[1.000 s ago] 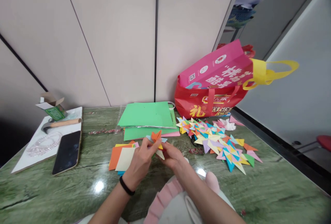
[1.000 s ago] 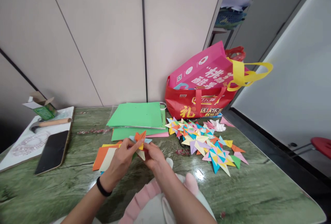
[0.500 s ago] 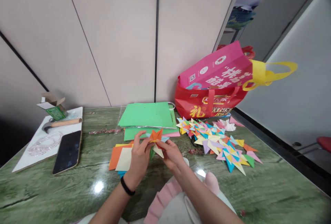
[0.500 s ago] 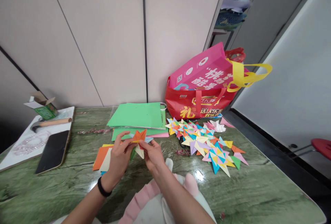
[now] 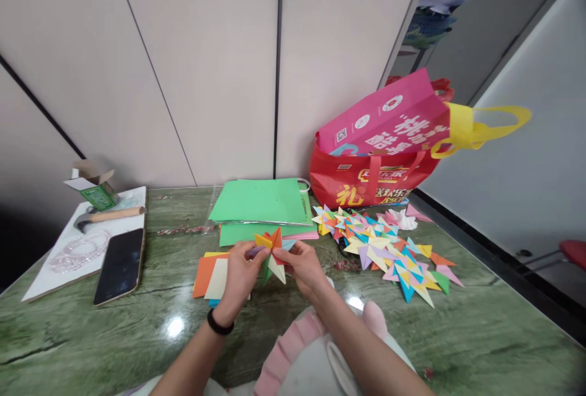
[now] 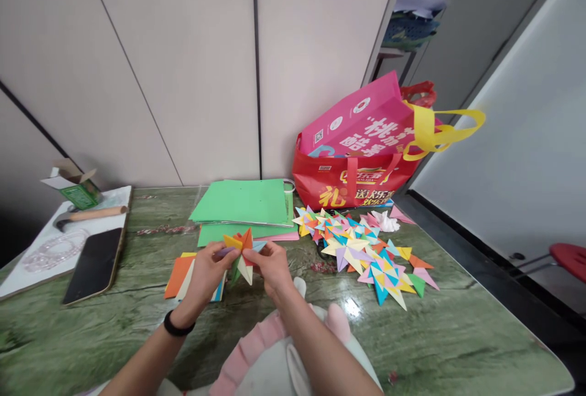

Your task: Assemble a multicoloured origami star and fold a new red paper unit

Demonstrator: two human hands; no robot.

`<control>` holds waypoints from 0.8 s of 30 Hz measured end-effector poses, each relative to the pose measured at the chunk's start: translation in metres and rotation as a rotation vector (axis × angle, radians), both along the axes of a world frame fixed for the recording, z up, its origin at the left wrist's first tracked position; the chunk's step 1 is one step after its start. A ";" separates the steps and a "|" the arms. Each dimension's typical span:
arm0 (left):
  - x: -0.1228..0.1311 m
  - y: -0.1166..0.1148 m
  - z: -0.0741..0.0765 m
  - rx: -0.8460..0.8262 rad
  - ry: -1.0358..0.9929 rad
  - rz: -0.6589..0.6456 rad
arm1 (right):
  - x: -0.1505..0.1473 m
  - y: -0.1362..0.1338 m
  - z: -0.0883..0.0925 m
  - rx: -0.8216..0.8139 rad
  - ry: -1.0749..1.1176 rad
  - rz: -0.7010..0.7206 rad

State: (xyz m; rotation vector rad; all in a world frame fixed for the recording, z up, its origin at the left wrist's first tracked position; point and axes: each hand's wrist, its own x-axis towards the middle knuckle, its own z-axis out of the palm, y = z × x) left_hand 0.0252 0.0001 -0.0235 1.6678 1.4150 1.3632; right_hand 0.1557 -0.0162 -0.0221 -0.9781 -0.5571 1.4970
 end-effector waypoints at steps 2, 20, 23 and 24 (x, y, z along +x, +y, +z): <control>0.000 0.000 -0.001 -0.019 0.004 -0.003 | 0.001 0.000 0.000 -0.008 -0.030 0.013; 0.008 -0.014 0.014 0.057 0.089 0.005 | -0.007 0.001 -0.003 0.148 -0.049 -0.071; 0.007 -0.013 0.016 -0.054 -0.003 0.045 | -0.005 0.002 -0.004 0.154 -0.038 -0.039; 0.007 -0.012 0.017 -0.097 -0.051 0.054 | -0.004 0.003 -0.004 0.155 -0.033 -0.027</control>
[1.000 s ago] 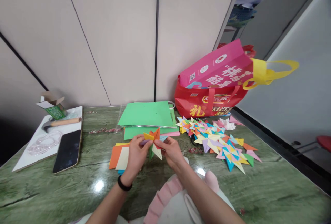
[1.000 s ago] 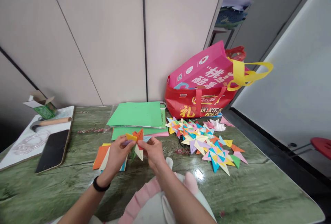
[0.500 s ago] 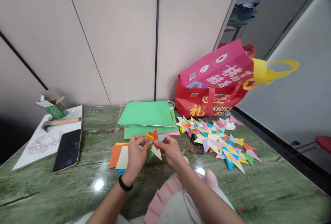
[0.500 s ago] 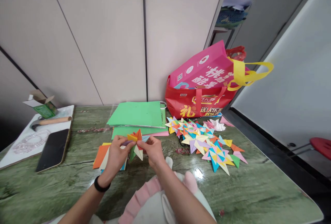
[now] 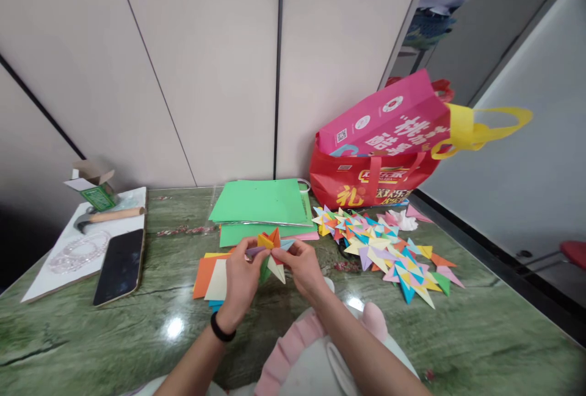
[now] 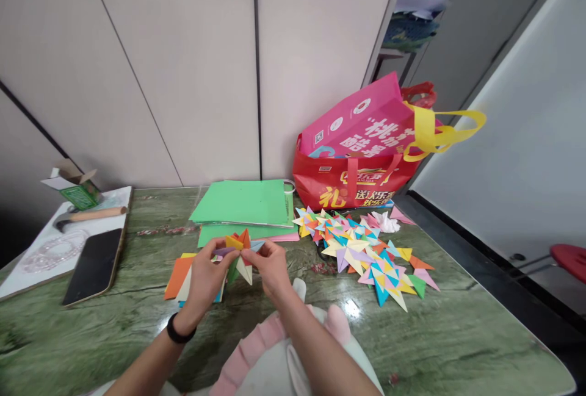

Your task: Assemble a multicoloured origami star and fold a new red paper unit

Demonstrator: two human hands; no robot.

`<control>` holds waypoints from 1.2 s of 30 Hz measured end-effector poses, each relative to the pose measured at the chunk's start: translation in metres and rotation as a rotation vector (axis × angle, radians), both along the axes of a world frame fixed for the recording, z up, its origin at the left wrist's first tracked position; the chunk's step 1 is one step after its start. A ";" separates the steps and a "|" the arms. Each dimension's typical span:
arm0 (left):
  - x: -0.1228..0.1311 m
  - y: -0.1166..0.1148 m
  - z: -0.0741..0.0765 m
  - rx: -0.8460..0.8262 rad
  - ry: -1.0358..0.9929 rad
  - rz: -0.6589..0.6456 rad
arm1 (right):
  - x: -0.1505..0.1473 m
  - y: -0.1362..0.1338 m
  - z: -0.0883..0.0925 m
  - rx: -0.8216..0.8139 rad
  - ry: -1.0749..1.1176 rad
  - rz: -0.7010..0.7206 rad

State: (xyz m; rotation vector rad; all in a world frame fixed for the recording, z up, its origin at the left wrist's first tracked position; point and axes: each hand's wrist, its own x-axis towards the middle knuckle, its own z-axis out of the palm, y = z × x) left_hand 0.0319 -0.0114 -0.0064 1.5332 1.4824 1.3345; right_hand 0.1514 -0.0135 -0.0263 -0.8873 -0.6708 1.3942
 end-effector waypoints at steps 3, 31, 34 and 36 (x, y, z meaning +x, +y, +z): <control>-0.003 0.004 0.000 -0.102 -0.153 -0.026 | 0.002 0.001 0.000 -0.014 0.002 0.052; -0.008 0.009 -0.004 -0.435 -0.611 -0.282 | 0.006 0.002 0.001 0.044 -0.211 0.022; -0.010 0.009 -0.004 -0.343 -0.481 -0.350 | 0.007 0.002 -0.001 0.042 -0.255 0.019; -0.011 0.010 -0.004 -0.295 -0.406 -0.371 | 0.007 0.002 0.000 0.069 -0.292 0.014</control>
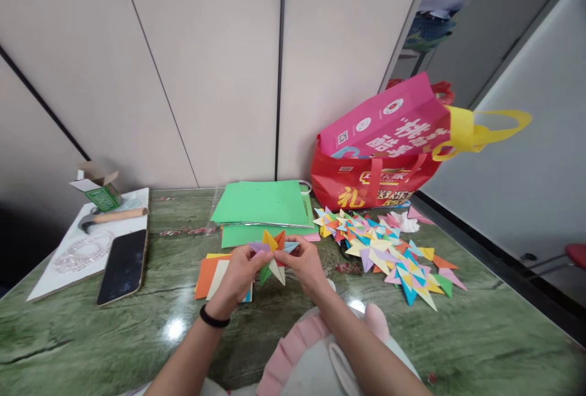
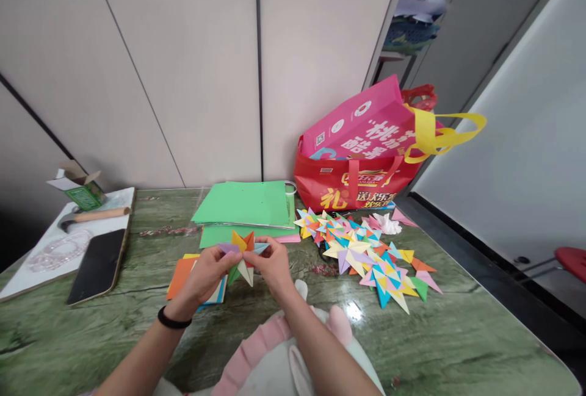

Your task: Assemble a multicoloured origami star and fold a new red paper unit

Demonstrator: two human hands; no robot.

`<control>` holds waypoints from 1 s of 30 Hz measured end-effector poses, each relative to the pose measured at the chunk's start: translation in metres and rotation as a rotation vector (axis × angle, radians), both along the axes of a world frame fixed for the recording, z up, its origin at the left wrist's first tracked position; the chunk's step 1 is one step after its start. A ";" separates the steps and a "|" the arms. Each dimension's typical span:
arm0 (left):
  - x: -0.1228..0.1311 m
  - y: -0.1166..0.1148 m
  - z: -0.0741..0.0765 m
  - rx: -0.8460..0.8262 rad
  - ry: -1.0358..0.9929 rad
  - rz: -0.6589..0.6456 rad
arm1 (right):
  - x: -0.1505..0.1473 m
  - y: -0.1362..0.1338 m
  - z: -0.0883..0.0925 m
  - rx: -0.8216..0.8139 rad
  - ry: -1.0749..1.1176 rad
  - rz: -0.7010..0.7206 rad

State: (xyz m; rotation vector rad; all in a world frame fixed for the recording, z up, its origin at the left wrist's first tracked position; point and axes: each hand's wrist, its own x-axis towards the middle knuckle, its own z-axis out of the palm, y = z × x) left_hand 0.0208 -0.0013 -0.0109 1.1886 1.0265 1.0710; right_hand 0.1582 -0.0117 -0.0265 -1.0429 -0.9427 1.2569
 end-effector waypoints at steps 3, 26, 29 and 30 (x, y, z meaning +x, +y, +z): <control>0.000 0.001 -0.002 0.044 0.049 0.021 | 0.000 -0.002 0.004 0.089 -0.082 -0.044; -0.003 -0.004 0.012 0.410 0.322 0.140 | 0.004 -0.006 0.008 0.487 -0.531 -0.195; -0.003 -0.004 0.012 0.406 0.318 0.154 | 0.004 -0.006 0.007 0.475 -0.531 -0.206; -0.002 -0.004 0.012 0.400 0.313 0.159 | 0.004 -0.006 0.007 0.466 -0.527 -0.210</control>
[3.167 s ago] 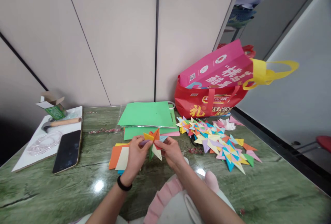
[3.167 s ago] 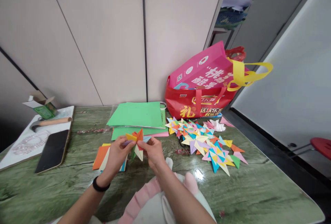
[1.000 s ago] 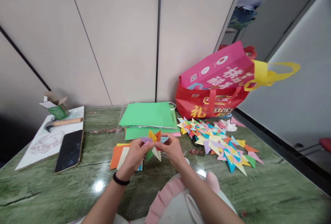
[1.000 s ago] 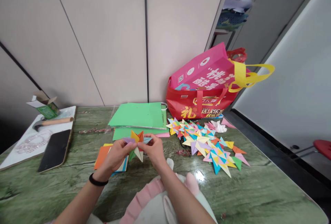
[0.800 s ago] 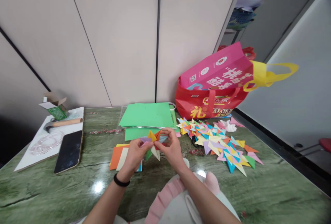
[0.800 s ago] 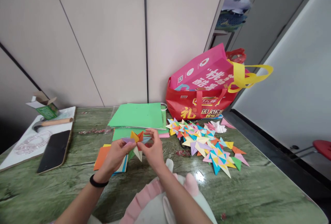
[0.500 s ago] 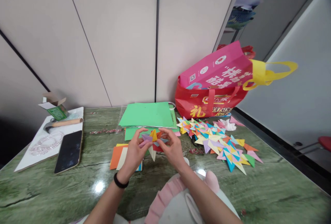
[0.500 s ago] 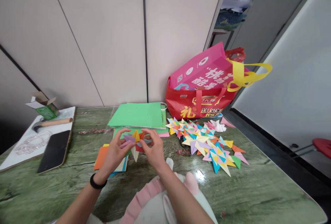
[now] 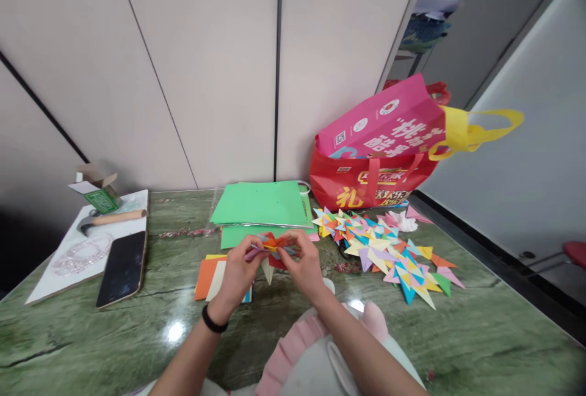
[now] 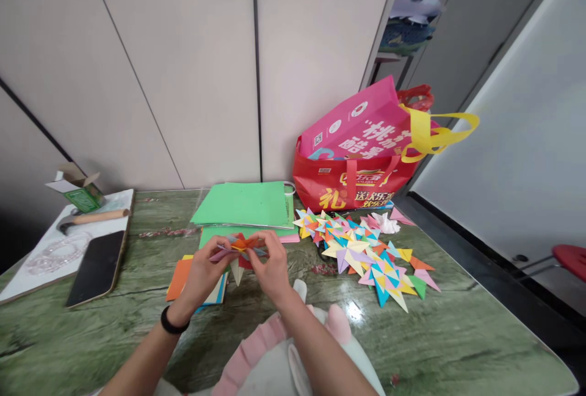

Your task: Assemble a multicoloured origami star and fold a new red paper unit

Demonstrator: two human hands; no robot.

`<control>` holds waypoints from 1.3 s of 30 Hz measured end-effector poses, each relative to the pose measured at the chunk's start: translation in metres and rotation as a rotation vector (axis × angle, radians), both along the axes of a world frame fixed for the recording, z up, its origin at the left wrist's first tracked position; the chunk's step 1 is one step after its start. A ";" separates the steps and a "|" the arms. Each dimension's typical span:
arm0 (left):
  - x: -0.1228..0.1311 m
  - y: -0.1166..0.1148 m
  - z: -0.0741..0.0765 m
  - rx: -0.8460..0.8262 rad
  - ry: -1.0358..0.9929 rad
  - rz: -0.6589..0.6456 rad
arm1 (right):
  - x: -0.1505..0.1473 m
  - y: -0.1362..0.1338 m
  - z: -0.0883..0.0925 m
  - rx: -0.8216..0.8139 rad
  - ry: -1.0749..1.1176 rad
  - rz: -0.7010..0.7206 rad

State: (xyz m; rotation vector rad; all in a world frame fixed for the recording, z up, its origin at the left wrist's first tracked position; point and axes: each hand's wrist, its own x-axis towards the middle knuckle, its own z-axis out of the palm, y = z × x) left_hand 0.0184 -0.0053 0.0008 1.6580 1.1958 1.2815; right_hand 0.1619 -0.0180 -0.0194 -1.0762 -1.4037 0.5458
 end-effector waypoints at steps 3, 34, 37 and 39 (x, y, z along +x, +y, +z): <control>0.000 0.000 -0.002 -0.029 -0.018 -0.012 | 0.000 0.000 0.001 -0.005 0.000 0.004; -0.001 0.001 -0.004 -0.053 -0.047 -0.039 | 0.001 -0.001 0.003 0.053 -0.099 0.017; -0.001 0.002 -0.004 -0.053 -0.059 -0.043 | 0.000 0.000 0.001 -0.010 -0.063 0.069; -0.001 0.002 -0.004 -0.082 -0.095 -0.046 | 0.000 0.000 0.000 -0.023 -0.038 0.094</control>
